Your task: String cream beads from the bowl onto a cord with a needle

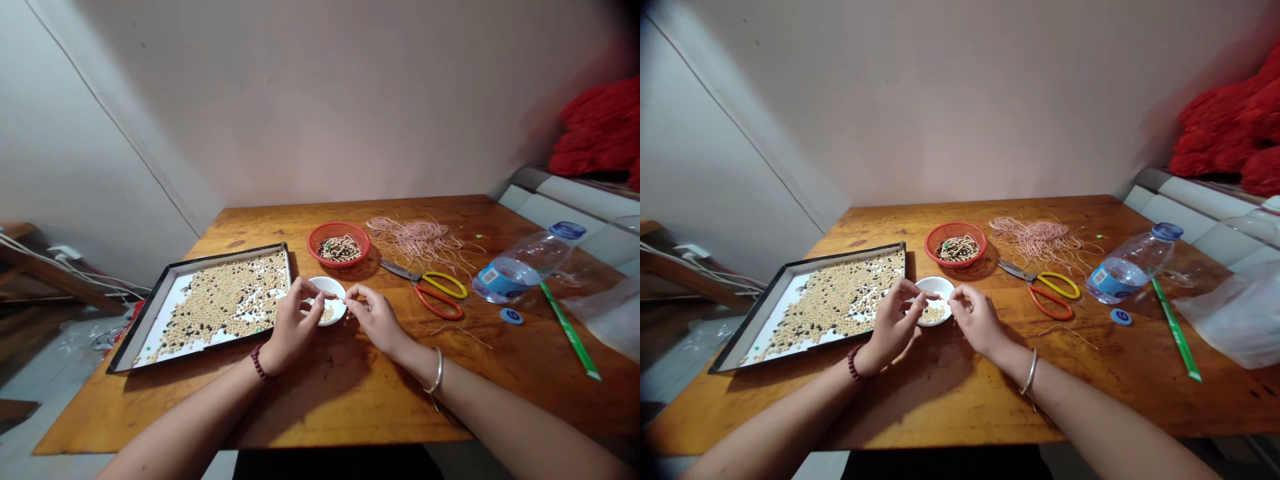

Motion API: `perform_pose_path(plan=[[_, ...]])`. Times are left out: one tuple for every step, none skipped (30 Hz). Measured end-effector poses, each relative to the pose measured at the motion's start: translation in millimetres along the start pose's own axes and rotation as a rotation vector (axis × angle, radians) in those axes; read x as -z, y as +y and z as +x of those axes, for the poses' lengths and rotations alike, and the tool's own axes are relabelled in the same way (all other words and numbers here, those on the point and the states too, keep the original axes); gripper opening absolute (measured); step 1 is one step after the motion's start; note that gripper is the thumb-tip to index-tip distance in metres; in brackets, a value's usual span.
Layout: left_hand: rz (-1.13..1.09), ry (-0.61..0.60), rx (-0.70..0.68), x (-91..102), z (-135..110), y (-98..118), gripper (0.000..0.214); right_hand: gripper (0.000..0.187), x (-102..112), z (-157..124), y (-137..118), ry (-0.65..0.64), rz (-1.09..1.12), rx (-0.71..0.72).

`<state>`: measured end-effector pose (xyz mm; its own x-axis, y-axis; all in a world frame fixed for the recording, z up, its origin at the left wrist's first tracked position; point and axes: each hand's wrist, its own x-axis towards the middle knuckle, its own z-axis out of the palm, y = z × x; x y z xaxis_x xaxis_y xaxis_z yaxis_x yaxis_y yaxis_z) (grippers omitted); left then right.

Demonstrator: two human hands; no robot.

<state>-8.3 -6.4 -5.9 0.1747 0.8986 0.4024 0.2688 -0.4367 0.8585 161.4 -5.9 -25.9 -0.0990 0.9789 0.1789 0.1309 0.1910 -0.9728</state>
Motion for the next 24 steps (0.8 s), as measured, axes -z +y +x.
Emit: perform_pose_path(plan=[[0.000, 0.007, -0.001, 0.7, 0, 0, 0.012, 0.011, 0, 0, 1, 0.004, -0.003, -0.008], [0.001, 0.013, -0.001, 1.4, 1, -1, 0.012, 0.010, 0, 1, 2, 0.008, 0.003, -0.022], [0.001, 0.017, -0.001, 1.8, 1, -1, 0.012, 0.009, 0, 1, 3, 0.014, 0.015, -0.039], [0.001, 0.018, -0.001, 2.1, 1, -1, 0.012, 0.009, 0, 2, 4, 0.023, 0.029, -0.053], [0.001, 0.017, -0.001, 2.1, 2, -1, 0.012, 0.009, 0, 2, 5, 0.036, 0.041, -0.061], [0.002, 0.018, 0.000, 2.1, 2, -1, 0.012, 0.010, 0, 2, 5, 0.047, 0.052, -0.063], [0.003, 0.016, 0.001, 2.0, 2, 0, 0.012, 0.011, 0, 2, 5, 0.054, 0.061, -0.060], [0.005, 0.013, 0.002, 1.8, 2, 0, 0.012, 0.012, 1, 2, 4, 0.053, 0.069, -0.052], [0.007, 0.009, 0.002, 1.6, 2, 0, 0.012, 0.013, 1, 2, 2, 0.046, 0.078, -0.041], [0.010, 0.003, 0.003, 1.4, 1, 1, 0.012, 0.014, 1, 2, 0, 0.034, 0.087, -0.029], [0.014, -0.005, 0.003, 1.1, 1, 1, 0.012, 0.016, 1, 1, -2, 0.020, 0.092, -0.014], [0.018, -0.011, 0.000, 0.9, 1, 1, 0.012, 0.018, 1, 1, -4, 0.007, 0.092, 0.003], [0.023, -0.016, -0.005, 0.6, 1, 2, 0.012, 0.020, 1, 0, -6, -0.005, 0.088, 0.020], [0.028, -0.018, -0.009, 0.3, 1, 2, 0.012, 0.022, 1, 0, -7, -0.016, 0.081, 0.031], [0.033, -0.019, -0.014, 0.1, 1, 2, 0.012, 0.023, 0, -1, -7, -0.025, 0.075, 0.035], [0.039, -0.020, -0.018, -0.1, 1, 2, 0.012, 0.023, 0, -1, -6, -0.032, 0.069, 0.032], [0.046, -0.020, -0.021, -0.3, 1, 3, 0.013, 0.023, -1, -1, -6, -0.038, 0.064, 0.025], [0.052, -0.021, -0.024, -0.4, 1, 3, 0.013, 0.023, -1, -1, -4, -0.040, 0.060, 0.017], [0.057, -0.022, -0.027, -0.4, 1, 3, 0.013, 0.023, -1, -2, -3, -0.039, 0.056, 0.012], [0.060, -0.024, -0.031, -0.4, 1, 4, 0.012, 0.023, -1, -2, -2, -0.037, 0.050, 0.012], [0.060, -0.027, -0.033, -0.4, 1, 4, 0.012, 0.023, -1, -2, -1, -0.036, 0.043, 0.017], [0.060, -0.030, -0.034, -0.5, 1, 4, 0.012, 0.022, -1, -1, -1, -0.035, 0.036, 0.027], [0.059, -0.032, -0.034, -0.5, 1, 4, 0.012, 0.022, -1, -1, 0, -0.034, 0.028, 0.038], [0.059, -0.035, -0.036, -0.6, 0, 4, 0.011, 0.021, -1, -1, 0, -0.034, 0.019, 0.049]])
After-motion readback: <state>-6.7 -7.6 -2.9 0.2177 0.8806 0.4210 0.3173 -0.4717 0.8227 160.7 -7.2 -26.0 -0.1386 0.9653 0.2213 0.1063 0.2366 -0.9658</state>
